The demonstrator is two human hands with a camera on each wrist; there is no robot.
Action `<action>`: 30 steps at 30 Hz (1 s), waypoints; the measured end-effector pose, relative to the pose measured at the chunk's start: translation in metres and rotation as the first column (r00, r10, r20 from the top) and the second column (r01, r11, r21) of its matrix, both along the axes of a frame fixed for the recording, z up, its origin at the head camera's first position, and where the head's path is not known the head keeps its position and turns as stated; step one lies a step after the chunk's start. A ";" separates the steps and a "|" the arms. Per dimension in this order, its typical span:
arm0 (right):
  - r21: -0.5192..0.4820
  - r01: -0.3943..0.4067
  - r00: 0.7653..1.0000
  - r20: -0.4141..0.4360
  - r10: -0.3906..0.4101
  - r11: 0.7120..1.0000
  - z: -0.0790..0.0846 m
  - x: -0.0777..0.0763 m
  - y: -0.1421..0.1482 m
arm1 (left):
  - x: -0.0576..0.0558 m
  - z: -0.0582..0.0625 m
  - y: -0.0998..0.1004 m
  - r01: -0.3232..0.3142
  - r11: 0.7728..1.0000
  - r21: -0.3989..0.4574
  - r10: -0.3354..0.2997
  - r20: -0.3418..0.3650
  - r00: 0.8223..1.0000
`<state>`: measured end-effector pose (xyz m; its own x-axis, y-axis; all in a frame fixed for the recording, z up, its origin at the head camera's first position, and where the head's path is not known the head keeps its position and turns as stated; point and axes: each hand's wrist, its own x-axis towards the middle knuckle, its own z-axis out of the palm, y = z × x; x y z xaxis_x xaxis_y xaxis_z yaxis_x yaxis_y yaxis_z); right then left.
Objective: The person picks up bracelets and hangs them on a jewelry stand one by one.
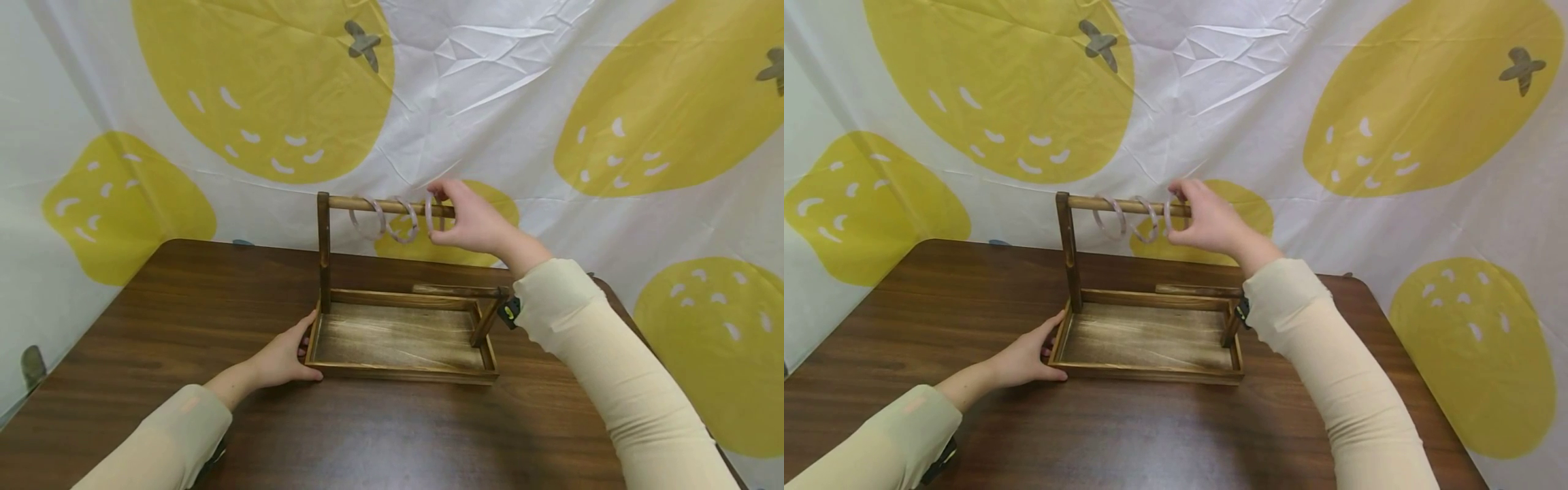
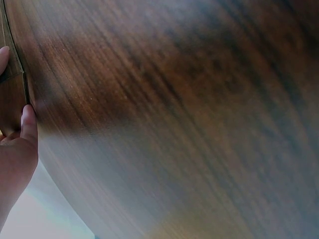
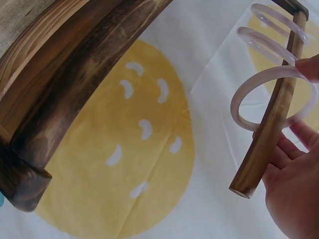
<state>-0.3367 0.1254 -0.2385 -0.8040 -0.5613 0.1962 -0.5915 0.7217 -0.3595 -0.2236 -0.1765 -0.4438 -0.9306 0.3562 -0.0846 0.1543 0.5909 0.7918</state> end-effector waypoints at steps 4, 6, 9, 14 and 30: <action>0.037 0.000 1.000 -0.013 0.001 0.999 -0.001 -0.001 0.001 | 0.000 0.001 0.000 -0.001 1.000 0.000 0.001 0.006 1.000; 0.050 -0.003 1.000 -0.024 0.004 0.999 -0.001 -0.001 0.000 | 0.000 0.000 0.000 -0.003 1.000 -0.002 0.003 0.009 1.000; 0.072 -0.004 0.999 -0.042 0.007 0.997 -0.001 -0.001 0.000 | -0.001 -0.001 0.000 -0.005 1.000 -0.005 0.005 0.009 1.000; 0.108 0.006 0.999 -0.052 0.000 0.994 -0.001 0.000 -0.001 | -0.001 -0.002 -0.001 -0.001 1.000 -0.004 0.001 0.004 1.000; 0.167 0.012 0.997 -0.074 0.000 0.986 -0.003 -0.002 -0.001 | 0.001 -0.001 -0.002 0.027 0.999 0.017 -0.026 -0.040 0.999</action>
<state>-0.3385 0.1241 -0.2415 -0.7943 -0.5865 0.1582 -0.6074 0.7715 -0.1892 -0.2223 -0.1787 -0.4449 -0.9232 0.3822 -0.0408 0.2017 0.5721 0.7950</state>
